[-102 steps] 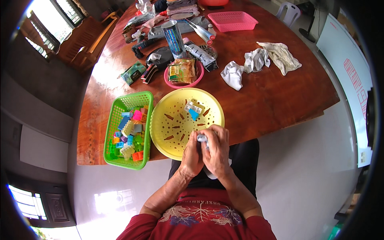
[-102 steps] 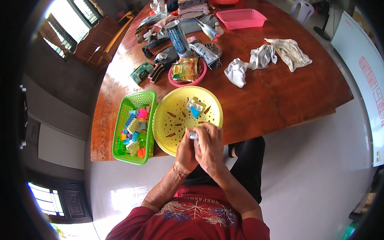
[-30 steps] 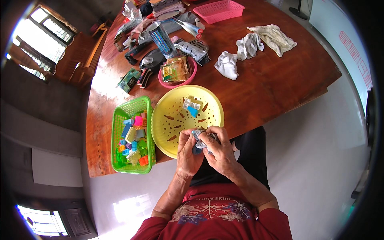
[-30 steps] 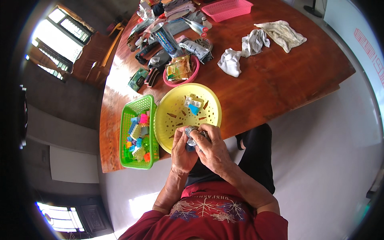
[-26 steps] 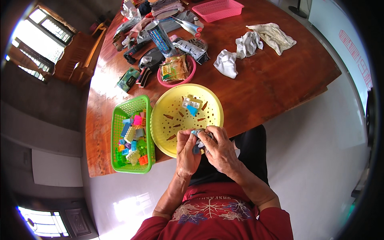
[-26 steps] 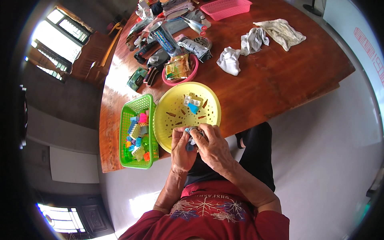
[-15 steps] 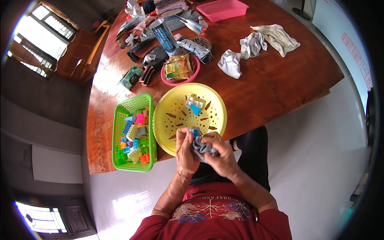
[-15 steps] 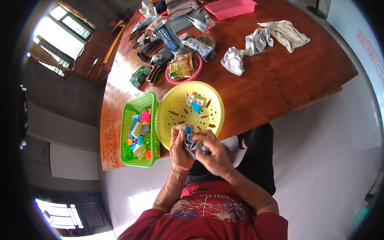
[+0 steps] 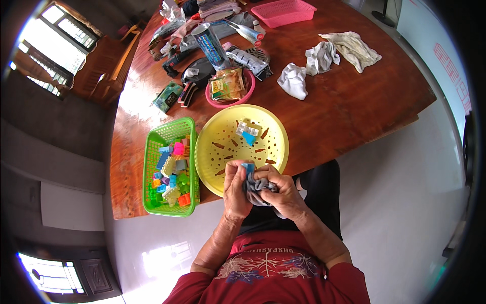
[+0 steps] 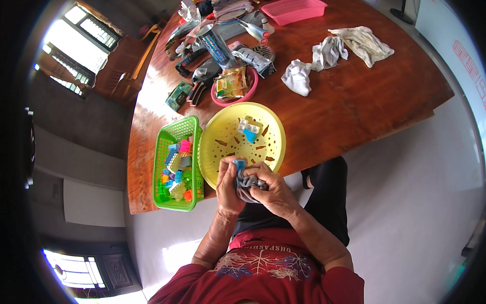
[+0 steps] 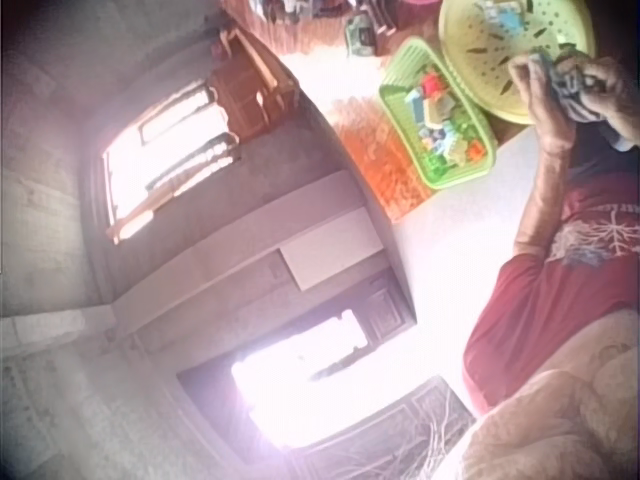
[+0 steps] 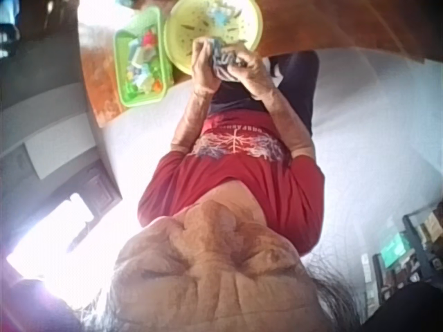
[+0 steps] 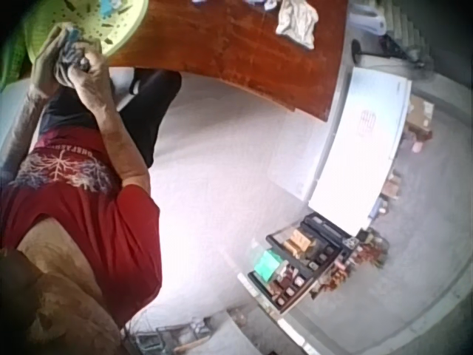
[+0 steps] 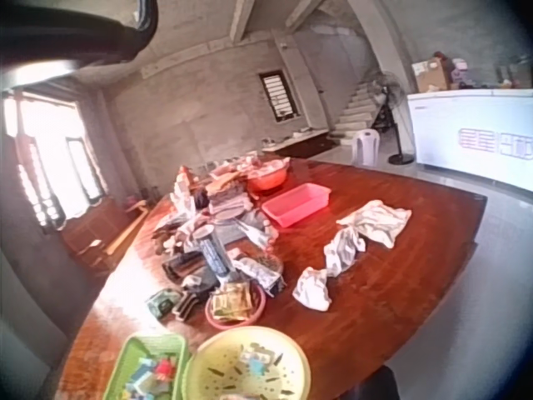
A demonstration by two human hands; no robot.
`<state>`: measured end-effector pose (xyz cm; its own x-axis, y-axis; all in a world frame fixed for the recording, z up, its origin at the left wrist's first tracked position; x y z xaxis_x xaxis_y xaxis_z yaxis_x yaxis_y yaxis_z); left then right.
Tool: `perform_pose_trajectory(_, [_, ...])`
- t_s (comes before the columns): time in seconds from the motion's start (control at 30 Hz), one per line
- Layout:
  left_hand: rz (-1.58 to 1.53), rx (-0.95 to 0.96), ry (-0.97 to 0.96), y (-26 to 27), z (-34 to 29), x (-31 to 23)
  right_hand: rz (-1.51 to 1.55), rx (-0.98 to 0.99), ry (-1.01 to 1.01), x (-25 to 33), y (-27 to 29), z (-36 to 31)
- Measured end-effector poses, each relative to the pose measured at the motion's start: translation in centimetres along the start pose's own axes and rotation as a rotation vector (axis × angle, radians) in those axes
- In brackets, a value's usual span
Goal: The person sits at a wooden table and wipes small plastic building blocks with a grey cloth. They pick up blocks from a yellow colander, wipe them individually, and place them into a green basket. The person also wipes the inside of the yellow colander with the cloth.
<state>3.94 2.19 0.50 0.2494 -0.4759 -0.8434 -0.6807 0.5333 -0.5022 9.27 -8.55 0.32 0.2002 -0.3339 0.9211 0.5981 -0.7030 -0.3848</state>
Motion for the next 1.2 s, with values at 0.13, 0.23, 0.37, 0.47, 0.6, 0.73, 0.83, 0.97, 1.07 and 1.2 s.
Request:
perform_pose_trajectory(0.13, [-0.093,0.016,0.073,-0.2,0.6,-0.2,-0.331,-0.148,0.250,0.5,-1.0,-1.2])
perform_pose_trajectory(0.23, [-0.058,-0.013,0.044,-0.4,0.4,-0.3,-0.703,-0.232,0.592,0.8,-2.1,-1.9])
perform_pose_trajectory(0.37, [-0.013,-0.053,0.034,0.4,0.0,0.7,-0.462,-0.080,0.269,0.1,-1.2,-1.7])
perform_pose_trajectory(0.47, [-0.056,0.031,0.026,-0.3,0.2,0.1,-0.012,-0.060,0.003,-0.6,-0.3,-1.2])
perform_pose_trajectory(0.6, [-0.019,-0.086,-0.023,-0.4,-0.2,-0.1,-0.762,-0.249,0.609,1.0,-1.7,-1.8])
perform_pose_trajectory(0.73, [0.005,-0.023,-0.028,0.0,-0.1,0.0,-0.446,-0.053,0.381,0.0,-1.3,-0.8])
perform_pose_trajectory(0.83, [-0.027,-0.062,0.108,0.2,0.0,0.6,-0.356,-0.056,0.303,0.3,-0.7,-0.9])
perform_pose_trajectory(0.97, [-0.211,-0.078,0.284,0.6,0.8,1.4,-0.418,-0.187,0.474,0.7,-0.7,-1.8])
perform_pose_trajectory(1.07, [-0.198,-0.078,0.293,0.5,0.1,1.9,-0.583,-0.249,0.673,0.5,-1.4,-1.9])
perform_pose_trajectory(1.2, [-0.189,-0.021,0.164,0.3,-0.3,1.6,-0.620,-0.300,0.722,1.3,-1.9,-0.5])
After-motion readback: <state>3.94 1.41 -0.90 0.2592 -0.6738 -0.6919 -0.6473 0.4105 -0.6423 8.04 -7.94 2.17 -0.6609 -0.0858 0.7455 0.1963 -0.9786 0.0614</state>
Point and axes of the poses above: each hand's wrist, its own z-axis towards the middle knuckle, its own y-axis out of the back of the hand, x = y × z, the point moved 4 cm from there along z, towards the middle knuckle, and after that the axes turned 14 degrees about -x, right-handed, at the moved point
